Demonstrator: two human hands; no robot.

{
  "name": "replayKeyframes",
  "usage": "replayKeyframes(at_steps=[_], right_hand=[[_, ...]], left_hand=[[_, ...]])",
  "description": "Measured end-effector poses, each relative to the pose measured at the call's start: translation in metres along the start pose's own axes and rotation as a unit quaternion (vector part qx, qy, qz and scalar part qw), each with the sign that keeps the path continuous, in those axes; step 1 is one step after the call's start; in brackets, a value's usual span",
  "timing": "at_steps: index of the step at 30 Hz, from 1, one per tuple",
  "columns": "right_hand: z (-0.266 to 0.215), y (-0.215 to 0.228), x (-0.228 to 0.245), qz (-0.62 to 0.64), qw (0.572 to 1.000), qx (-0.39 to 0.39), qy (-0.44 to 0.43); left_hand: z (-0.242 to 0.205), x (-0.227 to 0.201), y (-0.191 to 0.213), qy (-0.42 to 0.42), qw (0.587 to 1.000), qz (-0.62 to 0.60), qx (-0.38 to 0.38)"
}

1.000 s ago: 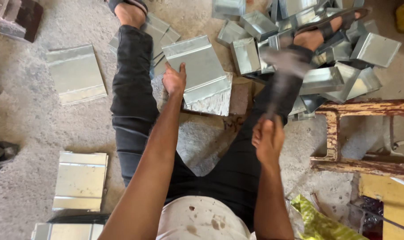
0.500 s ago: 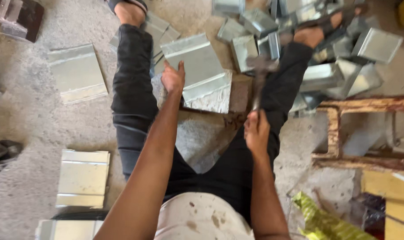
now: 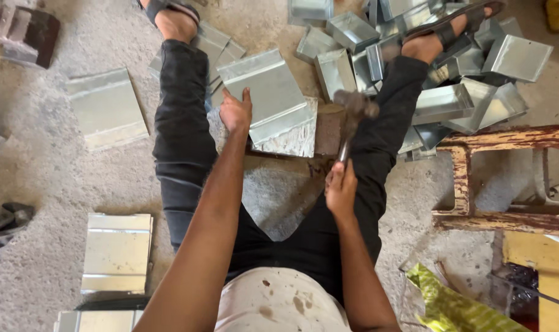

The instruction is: The person sits on the floor and uses a hammer to strike a rectangular metal piece resting on a wooden block. They repeatedly hit the metal piece to flatten or shape it, occasionally adjusting its position with their left hand.

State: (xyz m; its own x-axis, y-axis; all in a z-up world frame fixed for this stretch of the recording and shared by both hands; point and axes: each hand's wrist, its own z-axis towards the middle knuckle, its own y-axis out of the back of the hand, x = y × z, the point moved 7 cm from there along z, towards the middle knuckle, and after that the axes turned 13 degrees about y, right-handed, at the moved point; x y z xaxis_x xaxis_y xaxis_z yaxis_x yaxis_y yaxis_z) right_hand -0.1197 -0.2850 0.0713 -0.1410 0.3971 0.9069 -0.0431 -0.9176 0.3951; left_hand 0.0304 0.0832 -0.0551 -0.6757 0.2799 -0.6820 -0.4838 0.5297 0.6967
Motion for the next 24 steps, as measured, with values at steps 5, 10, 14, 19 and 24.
replayKeyframes(at_steps=[5,10,14,19,24], right_hand=[[0.029,-0.015,0.014,-0.205,0.964,0.101,0.135],[0.021,-0.01,0.034,-0.166,0.985,0.027,0.027],[0.028,-0.025,0.024,-0.184,0.975,0.051,0.117],[0.029,-0.015,-0.044,-0.194,0.975,0.108,-0.03],[0.011,-0.026,-0.059,-0.178,0.978,0.104,0.03]], left_hand=[[-0.007,-0.001,0.01,0.022,0.999,-0.024,0.021],[-0.012,0.007,0.011,0.04,0.999,0.008,0.03],[-0.014,-0.001,0.017,0.036,0.999,-0.01,0.009],[-0.024,-0.011,0.033,0.066,0.995,-0.049,0.064],[-0.055,-0.008,0.036,0.039,0.992,-0.119,-0.001]])
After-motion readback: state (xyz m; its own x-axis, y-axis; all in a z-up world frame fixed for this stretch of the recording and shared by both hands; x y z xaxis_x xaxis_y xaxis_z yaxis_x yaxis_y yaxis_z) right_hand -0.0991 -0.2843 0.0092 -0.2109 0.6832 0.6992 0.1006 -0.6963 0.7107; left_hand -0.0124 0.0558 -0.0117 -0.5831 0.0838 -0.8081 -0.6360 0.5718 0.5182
